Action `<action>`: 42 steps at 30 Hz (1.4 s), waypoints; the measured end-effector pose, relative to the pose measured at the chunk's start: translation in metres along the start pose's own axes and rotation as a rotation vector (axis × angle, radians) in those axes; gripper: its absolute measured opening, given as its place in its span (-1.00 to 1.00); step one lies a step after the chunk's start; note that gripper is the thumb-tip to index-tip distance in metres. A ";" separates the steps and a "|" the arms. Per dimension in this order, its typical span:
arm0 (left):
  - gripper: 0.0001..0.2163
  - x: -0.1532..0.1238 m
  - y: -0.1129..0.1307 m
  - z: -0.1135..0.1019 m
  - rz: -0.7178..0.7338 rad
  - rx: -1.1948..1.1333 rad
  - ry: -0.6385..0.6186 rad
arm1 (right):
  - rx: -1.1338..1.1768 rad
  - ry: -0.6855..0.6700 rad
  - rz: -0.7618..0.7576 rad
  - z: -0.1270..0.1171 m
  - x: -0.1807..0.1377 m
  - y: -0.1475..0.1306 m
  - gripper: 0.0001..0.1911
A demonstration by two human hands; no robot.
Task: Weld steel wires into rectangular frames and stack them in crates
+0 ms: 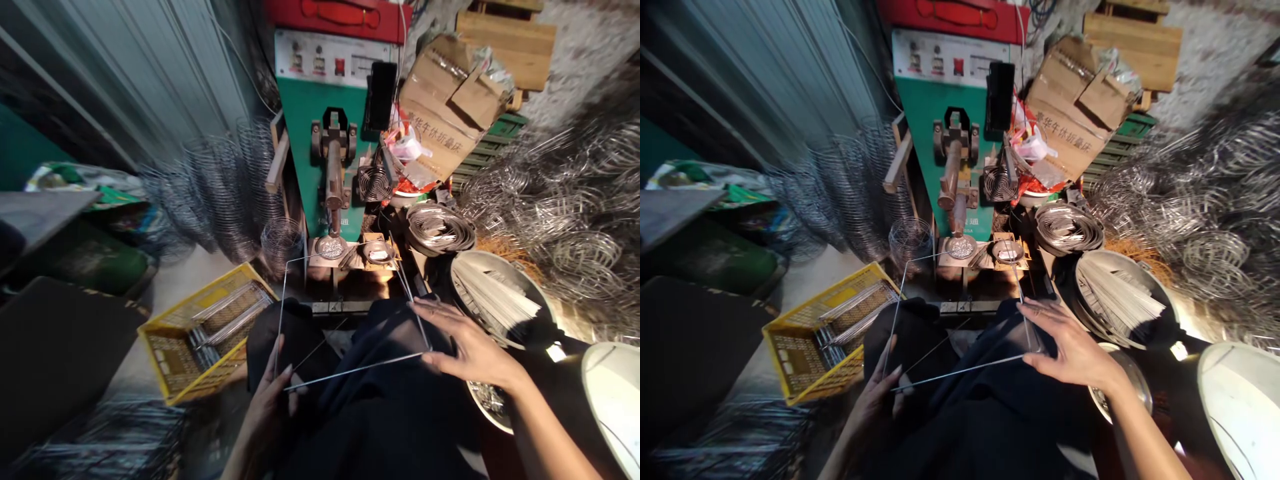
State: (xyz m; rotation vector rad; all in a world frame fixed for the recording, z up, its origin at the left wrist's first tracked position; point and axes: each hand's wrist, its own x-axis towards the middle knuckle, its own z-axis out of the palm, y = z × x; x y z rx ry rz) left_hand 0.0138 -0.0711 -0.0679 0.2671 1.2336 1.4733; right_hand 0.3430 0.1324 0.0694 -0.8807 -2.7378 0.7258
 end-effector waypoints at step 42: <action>-0.12 -0.001 -0.006 0.028 0.050 -0.014 -0.084 | 0.258 -0.155 -0.016 0.097 0.038 -0.034 -0.20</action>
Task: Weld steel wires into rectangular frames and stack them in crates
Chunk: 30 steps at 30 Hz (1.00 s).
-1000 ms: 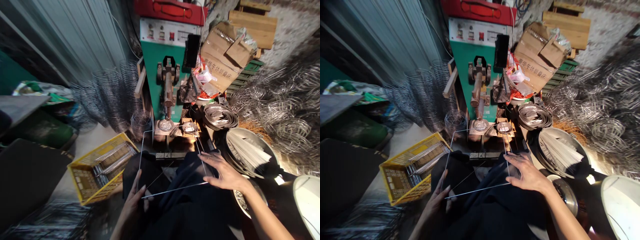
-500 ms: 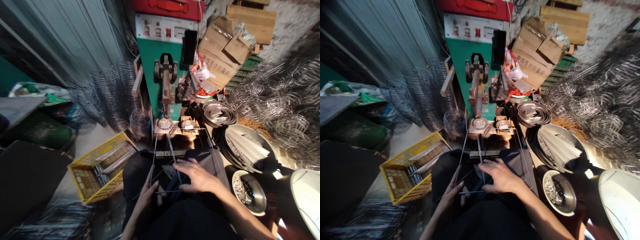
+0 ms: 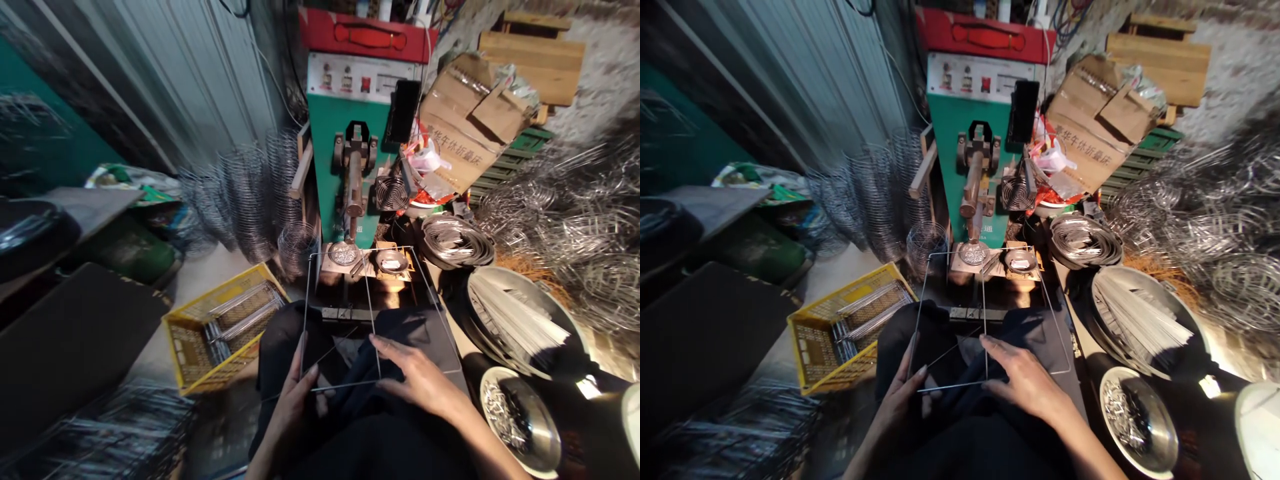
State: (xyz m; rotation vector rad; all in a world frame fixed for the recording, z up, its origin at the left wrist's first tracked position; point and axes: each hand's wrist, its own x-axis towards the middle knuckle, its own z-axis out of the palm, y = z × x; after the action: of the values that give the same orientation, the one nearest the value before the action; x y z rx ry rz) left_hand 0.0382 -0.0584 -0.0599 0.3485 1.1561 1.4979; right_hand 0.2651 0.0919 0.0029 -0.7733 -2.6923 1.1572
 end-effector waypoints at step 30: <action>-0.16 -0.003 0.018 0.004 0.051 -0.010 0.037 | -0.015 0.017 -0.034 -0.001 0.024 0.000 -0.12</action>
State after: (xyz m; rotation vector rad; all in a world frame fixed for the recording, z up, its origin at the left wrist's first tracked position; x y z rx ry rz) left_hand 0.0316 -0.0570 -0.0425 0.3469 1.1762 1.5598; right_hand 0.2452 0.1046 0.0017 -0.7329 -2.6927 1.1192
